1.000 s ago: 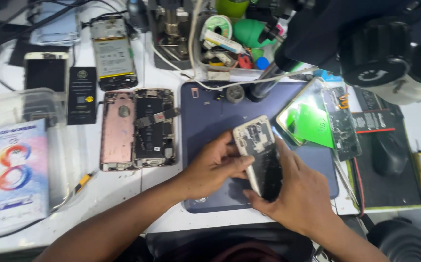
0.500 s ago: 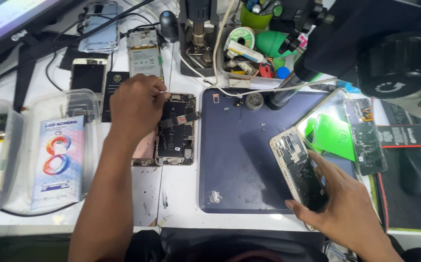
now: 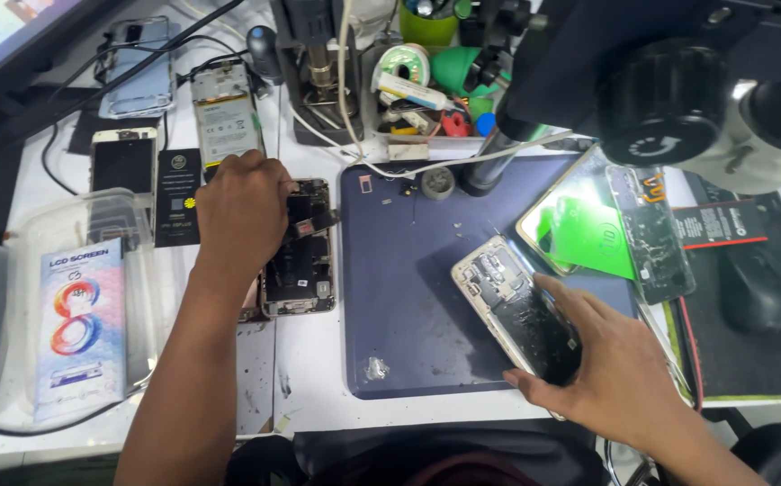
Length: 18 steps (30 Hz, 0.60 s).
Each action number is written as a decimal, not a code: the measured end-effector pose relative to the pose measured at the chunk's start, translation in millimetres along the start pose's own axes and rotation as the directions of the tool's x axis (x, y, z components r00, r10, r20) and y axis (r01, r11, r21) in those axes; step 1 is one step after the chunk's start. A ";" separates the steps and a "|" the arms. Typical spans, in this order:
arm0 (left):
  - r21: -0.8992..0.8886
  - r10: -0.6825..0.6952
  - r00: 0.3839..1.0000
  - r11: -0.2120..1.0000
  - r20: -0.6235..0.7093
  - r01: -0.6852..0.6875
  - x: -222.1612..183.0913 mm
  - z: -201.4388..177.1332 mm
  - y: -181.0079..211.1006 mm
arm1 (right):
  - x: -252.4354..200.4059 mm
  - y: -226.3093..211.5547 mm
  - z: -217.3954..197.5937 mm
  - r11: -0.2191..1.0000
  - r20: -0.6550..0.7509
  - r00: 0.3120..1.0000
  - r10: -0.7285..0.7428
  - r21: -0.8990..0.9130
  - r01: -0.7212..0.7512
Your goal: Disassembling a mobile phone using a screwdriver and prying tool on a repair bench
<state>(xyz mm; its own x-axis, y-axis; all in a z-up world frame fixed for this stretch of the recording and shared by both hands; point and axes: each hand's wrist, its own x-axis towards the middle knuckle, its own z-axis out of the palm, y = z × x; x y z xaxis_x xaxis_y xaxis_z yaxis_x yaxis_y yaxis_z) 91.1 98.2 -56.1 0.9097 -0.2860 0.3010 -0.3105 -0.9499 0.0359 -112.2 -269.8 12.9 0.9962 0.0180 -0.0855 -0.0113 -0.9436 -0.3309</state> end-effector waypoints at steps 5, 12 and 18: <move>0.084 0.073 0.996 0.994 -0.050 -0.069 -1.3 11.9 -1.6 | -4.8 -0.2 -9.5 0.998 0.018 1.000 -0.014 0.067 0.013; 0.094 0.074 0.993 0.993 -0.089 -0.066 -5.5 -19.9 26.2 | -6.1 1.0 -28.9 0.990 0.015 0.999 0.035 0.139 -0.037; -0.314 0.286 0.945 0.922 0.159 -0.226 -1.5 -33.4 111.4 | -3.0 4.0 -29.0 0.984 -0.031 1.000 0.001 0.178 0.005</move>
<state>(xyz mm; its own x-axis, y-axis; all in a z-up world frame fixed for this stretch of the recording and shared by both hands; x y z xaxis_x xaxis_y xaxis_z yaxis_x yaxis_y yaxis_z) 45.9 -3.0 -20.6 0.8148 -0.5617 0.1434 -0.5785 -0.7718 0.2641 -112.7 -283.2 39.1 0.9984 0.0069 -0.0563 -0.0218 -0.8697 -0.4932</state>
